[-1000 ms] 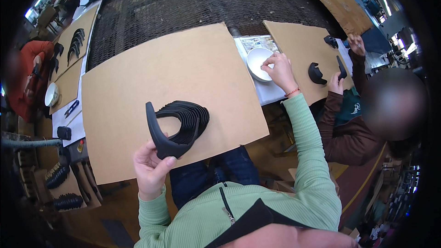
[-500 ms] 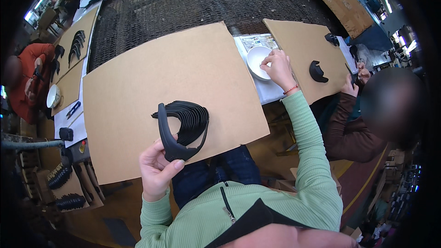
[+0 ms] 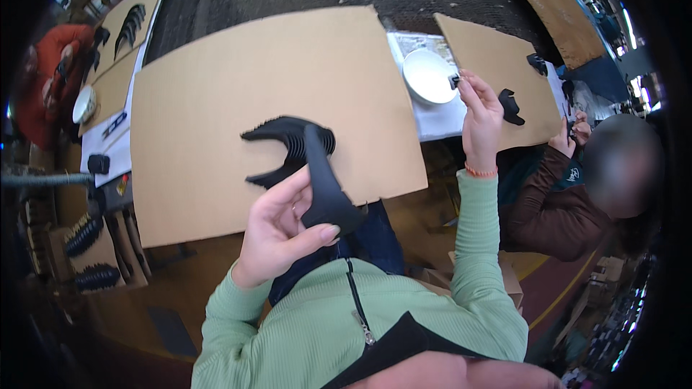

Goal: The person repeatedly picks up black curved plastic parts from a cardboard sheet, applies a small white substance from a bowl to a specific spot on each part, and places the treated parts back on the sheet. The person also moves a cardboard sheet and retrieves more parts from a box during the process.

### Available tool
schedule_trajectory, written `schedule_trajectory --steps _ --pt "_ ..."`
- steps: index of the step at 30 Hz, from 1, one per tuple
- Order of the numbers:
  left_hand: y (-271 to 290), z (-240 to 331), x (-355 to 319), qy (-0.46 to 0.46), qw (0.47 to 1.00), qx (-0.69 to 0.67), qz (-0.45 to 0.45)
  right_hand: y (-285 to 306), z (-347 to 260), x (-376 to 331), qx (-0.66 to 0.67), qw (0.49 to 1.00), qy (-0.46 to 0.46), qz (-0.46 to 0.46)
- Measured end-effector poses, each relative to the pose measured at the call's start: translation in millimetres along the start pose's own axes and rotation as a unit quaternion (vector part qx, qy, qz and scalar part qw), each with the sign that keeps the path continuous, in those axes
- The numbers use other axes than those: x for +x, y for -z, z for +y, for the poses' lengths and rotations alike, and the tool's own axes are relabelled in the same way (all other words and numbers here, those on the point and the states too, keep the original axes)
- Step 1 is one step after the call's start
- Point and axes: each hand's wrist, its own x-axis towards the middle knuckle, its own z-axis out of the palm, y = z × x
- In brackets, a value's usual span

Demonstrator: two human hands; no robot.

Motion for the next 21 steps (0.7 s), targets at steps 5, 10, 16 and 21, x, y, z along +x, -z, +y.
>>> schedule_trajectory --steps 5,10,16,21 --pt "-13.1 -2.6 -0.2 0.049 0.999 -0.008 -0.004 -37.9 -53.6 -78.7 -0.064 0.972 0.108 -0.201" --pt "-16.6 -1.4 -7.4 0.105 0.994 -0.030 -0.008 -61.4 -64.8 -105.8 -0.095 0.914 0.214 -0.331" --pt "-15.9 1.2 -16.5 0.125 0.991 -0.056 -0.010 -69.5 -70.4 -122.1 -0.126 0.898 0.205 -0.368" --pt "-13.4 0.7 -20.2 0.125 0.991 -0.041 -0.015 -70.1 -71.3 -128.0 -0.152 0.891 0.199 -0.379"
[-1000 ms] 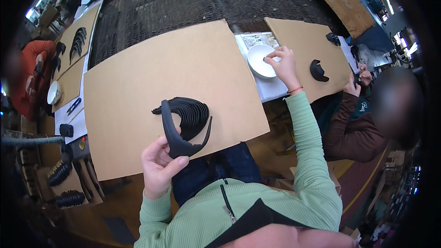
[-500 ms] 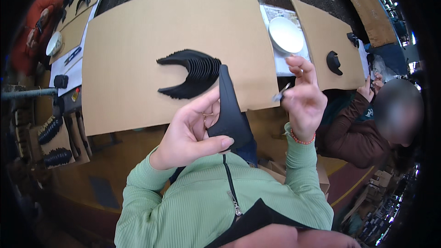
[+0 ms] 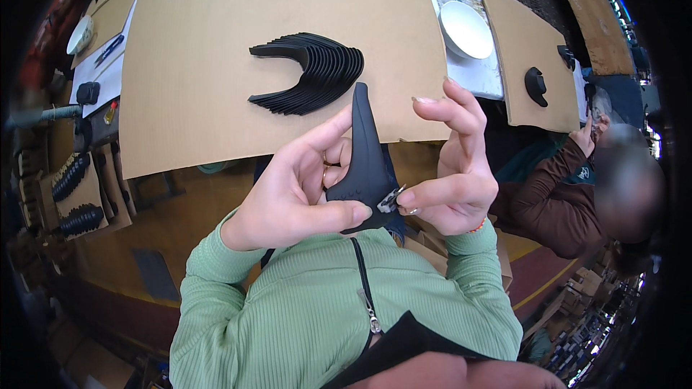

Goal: The person repeatedly picks up black curved plastic parts from a cardboard sheet, applies a small white substance from a bowl to a specific spot on each part, and places the treated parts back on the sheet. The person also moves a cardboard sheet and retrieves more parts from a box during the process.

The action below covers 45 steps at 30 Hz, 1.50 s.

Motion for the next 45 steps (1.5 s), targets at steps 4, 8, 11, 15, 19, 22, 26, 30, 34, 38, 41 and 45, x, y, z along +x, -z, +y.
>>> schedule_trajectory --steps 4,8,11,15,19,22,26,30,34,38,41,45 --pt "0.4 -1.6 0.0 -0.005 1.000 0.001 -0.002 -1.6 -0.3 -2.1 -0.003 1.000 0.000 0.010" --pt "-0.5 -2.4 -0.4 -0.006 1.000 -0.007 0.001 -0.7 -0.5 -3.4 -0.013 1.000 0.005 0.004" --pt "-0.8 -3.1 -0.2 -0.010 1.000 -0.004 0.003 -0.5 -1.0 -4.5 -0.022 1.000 0.007 0.003" --pt "-1.1 -3.1 -0.3 -0.012 1.000 -0.014 -0.002 -1.7 -1.1 -6.0 -0.023 1.000 0.006 0.008" --pt "-2.1 -2.9 -0.2 -0.022 1.000 -0.007 0.002 -3.0 -0.6 -6.5 -0.025 0.999 0.015 0.015" --pt "-2.3 -2.2 -0.7 -0.023 1.000 -0.004 0.003 -3.8 -1.3 -6.8 -0.028 0.999 0.014 0.020" --pt "-1.7 -0.3 -1.7 -0.015 1.000 0.005 -0.004 -4.6 -3.1 -7.0 -0.035 0.999 0.005 0.024" --pt "-2.1 0.3 -2.9 -0.016 1.000 -0.002 -0.002 -4.8 -4.0 -6.8 -0.042 0.999 0.002 0.027" --pt "-1.9 -1.2 -2.2 -0.036 0.999 0.000 -0.007 -7.0 -3.1 -6.1 -0.035 0.999 0.007 0.036" --pt "-2.4 -2.9 -2.4 -0.053 0.999 0.004 -0.005 -7.5 -4.1 -5.8 -0.038 0.998 0.005 0.040" --pt "-1.4 -2.5 -2.5 -0.056 0.998 0.017 -0.015 -8.0 -4.8 -5.4 -0.046 0.998 0.007 0.044" --pt "-2.2 -2.5 -3.6 -0.053 0.998 0.012 -0.009 -9.1 -5.6 -4.1 -0.053 0.997 0.017 0.053"
